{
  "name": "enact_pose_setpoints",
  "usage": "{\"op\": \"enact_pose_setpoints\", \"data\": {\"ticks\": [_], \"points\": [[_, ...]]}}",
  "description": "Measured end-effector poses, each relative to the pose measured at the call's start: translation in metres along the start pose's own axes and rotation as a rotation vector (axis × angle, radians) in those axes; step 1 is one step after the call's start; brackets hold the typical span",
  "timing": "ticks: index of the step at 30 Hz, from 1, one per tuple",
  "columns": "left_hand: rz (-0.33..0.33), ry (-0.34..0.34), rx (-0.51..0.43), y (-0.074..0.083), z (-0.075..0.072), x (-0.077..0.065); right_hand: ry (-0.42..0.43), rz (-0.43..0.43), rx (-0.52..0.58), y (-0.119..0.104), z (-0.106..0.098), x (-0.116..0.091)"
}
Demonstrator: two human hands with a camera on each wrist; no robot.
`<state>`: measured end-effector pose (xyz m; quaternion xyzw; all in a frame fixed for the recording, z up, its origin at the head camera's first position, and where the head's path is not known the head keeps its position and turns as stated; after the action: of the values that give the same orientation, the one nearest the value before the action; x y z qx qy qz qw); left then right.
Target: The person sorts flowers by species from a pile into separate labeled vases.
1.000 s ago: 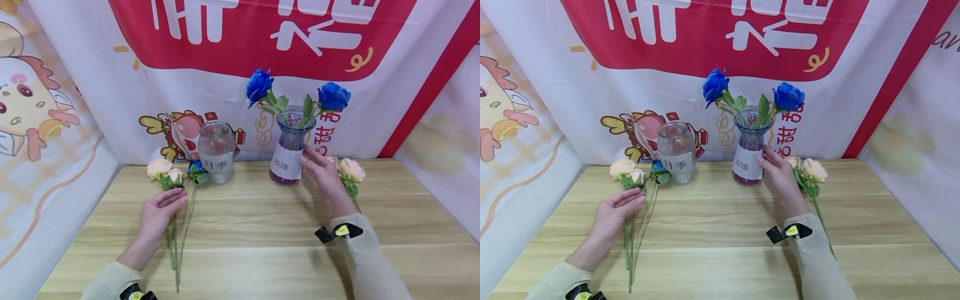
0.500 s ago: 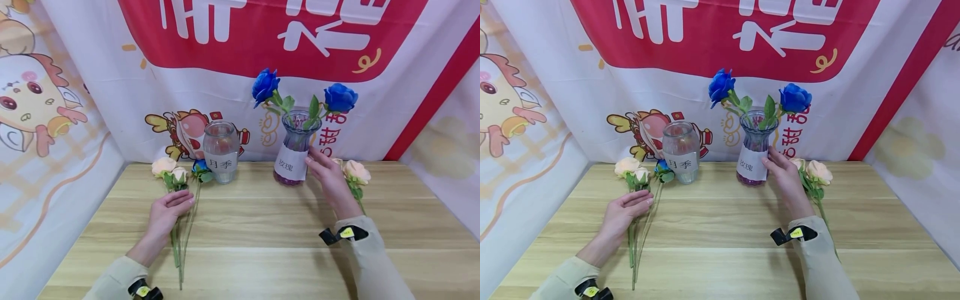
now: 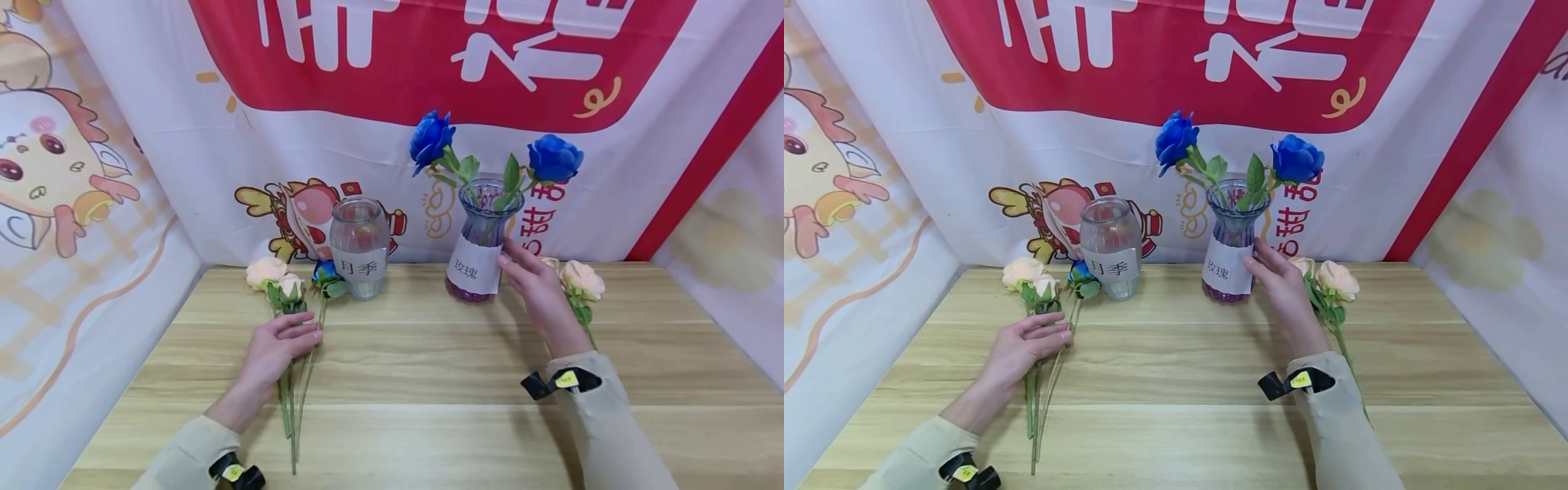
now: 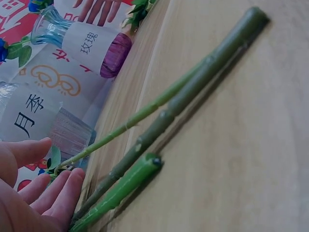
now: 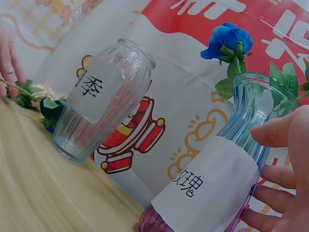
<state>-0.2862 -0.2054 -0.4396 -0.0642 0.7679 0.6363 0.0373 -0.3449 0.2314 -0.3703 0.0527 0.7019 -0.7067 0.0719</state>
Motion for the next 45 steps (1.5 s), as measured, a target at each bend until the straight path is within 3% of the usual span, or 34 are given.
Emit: {"op": "enact_pose_setpoints", "data": {"ticks": [4,7,23,34,45], "points": [[0.002,-0.038,0.02,-0.001,0.008,0.001,0.006,-0.003,0.005,0.0,0.0,0.0],[0.005,-0.051,-0.015,-0.001,0.013,0.001,0.01,-0.001,0.009,0.001,0.0,0.0],[-0.053,-0.023,-0.167,-0.006,0.016,0.001,0.002,0.006,0.009,0.001,0.003,0.001],[-0.058,-0.162,-0.285,0.005,0.031,-0.002,0.005,0.013,0.016,0.001,0.0,0.001],[-0.1,-0.028,-0.424,0.01,0.032,-0.006,0.005,0.006,0.016,0.0,-0.002,0.0]]}}
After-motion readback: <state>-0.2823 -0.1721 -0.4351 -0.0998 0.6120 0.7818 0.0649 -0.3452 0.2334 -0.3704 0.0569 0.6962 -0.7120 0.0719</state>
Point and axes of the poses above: each hand's wrist, its own x-axis towards the middle knuckle, its own z-axis out of the palm, y = z × x, the point moved 10 cm from there along x, towards the middle knuckle, and after that the axes turned 7 degrees about z, right-handed, at the moved point
